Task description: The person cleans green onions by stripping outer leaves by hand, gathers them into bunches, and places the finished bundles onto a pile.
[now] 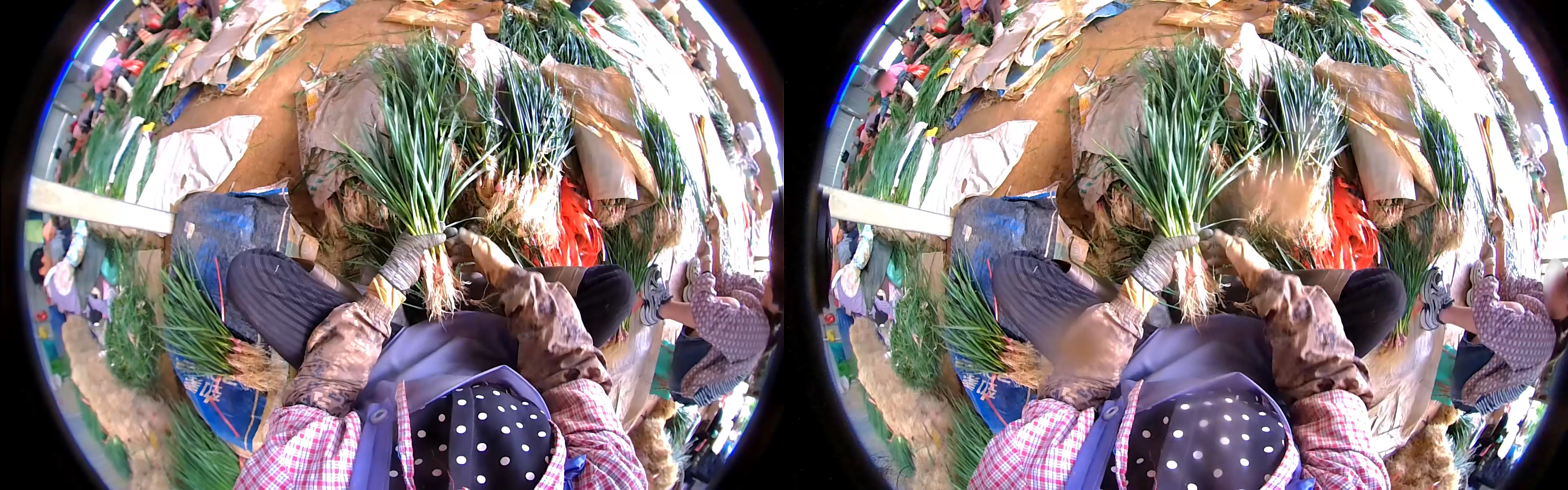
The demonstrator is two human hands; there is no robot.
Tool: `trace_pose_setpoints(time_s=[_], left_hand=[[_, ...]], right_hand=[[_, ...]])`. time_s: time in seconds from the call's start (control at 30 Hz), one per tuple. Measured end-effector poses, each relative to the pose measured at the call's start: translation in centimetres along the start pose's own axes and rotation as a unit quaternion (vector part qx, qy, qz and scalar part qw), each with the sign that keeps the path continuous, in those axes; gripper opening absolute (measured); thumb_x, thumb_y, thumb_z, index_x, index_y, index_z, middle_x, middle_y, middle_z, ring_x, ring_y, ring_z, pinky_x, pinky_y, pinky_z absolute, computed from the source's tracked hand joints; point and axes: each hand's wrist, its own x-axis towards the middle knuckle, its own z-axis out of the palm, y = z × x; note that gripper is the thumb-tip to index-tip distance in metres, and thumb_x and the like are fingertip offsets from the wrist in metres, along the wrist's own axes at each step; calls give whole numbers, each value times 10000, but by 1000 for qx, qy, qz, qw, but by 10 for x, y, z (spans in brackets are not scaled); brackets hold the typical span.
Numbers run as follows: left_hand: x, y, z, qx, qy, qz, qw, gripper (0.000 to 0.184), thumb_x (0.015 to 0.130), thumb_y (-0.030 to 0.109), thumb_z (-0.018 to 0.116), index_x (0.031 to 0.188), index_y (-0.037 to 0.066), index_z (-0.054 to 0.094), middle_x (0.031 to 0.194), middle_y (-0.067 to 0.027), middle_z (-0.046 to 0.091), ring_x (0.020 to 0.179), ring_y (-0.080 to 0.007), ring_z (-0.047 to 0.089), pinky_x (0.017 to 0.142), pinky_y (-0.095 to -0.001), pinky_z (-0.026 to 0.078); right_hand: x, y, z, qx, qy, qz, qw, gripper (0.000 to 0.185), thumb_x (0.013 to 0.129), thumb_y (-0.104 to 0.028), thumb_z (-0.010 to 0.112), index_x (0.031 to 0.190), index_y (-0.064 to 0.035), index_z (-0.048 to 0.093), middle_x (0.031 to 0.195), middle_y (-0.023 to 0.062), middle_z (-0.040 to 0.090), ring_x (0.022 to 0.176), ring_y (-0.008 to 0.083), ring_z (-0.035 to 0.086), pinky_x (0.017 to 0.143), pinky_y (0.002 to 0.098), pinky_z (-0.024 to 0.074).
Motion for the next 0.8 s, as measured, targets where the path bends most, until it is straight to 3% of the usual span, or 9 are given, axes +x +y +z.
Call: trace_pose_setpoints(time_s=[0.1,0.17,0.3,0.37,0.47,0.63,0.7,0.77,0.8], left_hand=[[3,-3,-1,15,3,12,1000,393,787,21,633,1162,-17,519,1031,-133,642,832,-219,637,702,-364,557],[-1,2,3,17,-8,19,1000,387,789,30,633,1157,-19,522,1022,-127,643,828,-218,637,701,-361,557],[-8,5,7,-29,-39,31,998,346,791,64,657,1112,2,544,971,-104,637,821,-214,634,744,-378,555],[-11,10,13,-32,-38,30,998,342,791,77,664,1104,10,542,959,-101,632,819,-213,633,746,-382,555],[-18,12,16,-33,-38,28,998,348,793,91,667,1108,19,536,960,-101,629,823,-213,630,746,-382,555],[-23,20,28,-76,-92,40,992,349,802,100,661,1113,22,524,980,-105,624,826,-215,628,790,-399,535],[-26,23,32,-80,-116,67,988,361,805,106,663,1121,7,521,975,-113,627,832,-231,627,811,-418,523],[-25,26,33,-94,-127,93,983,386,811,117,663,1149,2,516,976,-115,626,843,-238,627,820,-423,521],[-34,37,36,-63,-77,29,995,432,819,121,663,1205,23,497,983,-111,619,863,-238,622,838,-424,515]], right_hand=[[37,3,4,238,5,-17,971,263,948,-262,520,1071,-39,589,843,62,651,660,153,601,568,270,505],[52,2,13,314,-4,-82,946,135,904,-95,570,1001,0,574,712,68,597,526,154,543,433,286,460],[70,7,9,271,-71,-57,958,158,955,-140,397,934,-75,539,649,21,547,428,139,485,333,260,344],[52,-8,28,312,-41,-79,946,181,939,-230,481,845,-110,579,531,-42,486,366,79,418,314,210,313],[55,-20,25,291,-68,-28,954,184,949,-165,428,1029,-82,571,585,0,518,406,132,463,312,262,334],[65,-12,22,182,10,-50,982,204,920,-133,482,1058,-30,590,573,34,530,364,134,435,282,281,336],[87,12,7,-103,70,-70,990,205,897,-104,502,1039,1,606,613,65,576,447,160,518,384,307,441],[196,101,-41,154,-47,41,986,321,820,-193,658,1073,-2,610,794,106,661,717,215,640,713,310,524],[176,87,-36,-177,154,-146,961,245,836,-189,644,1021,-37,594,770,93,654,654,180,624,606,289,516]])
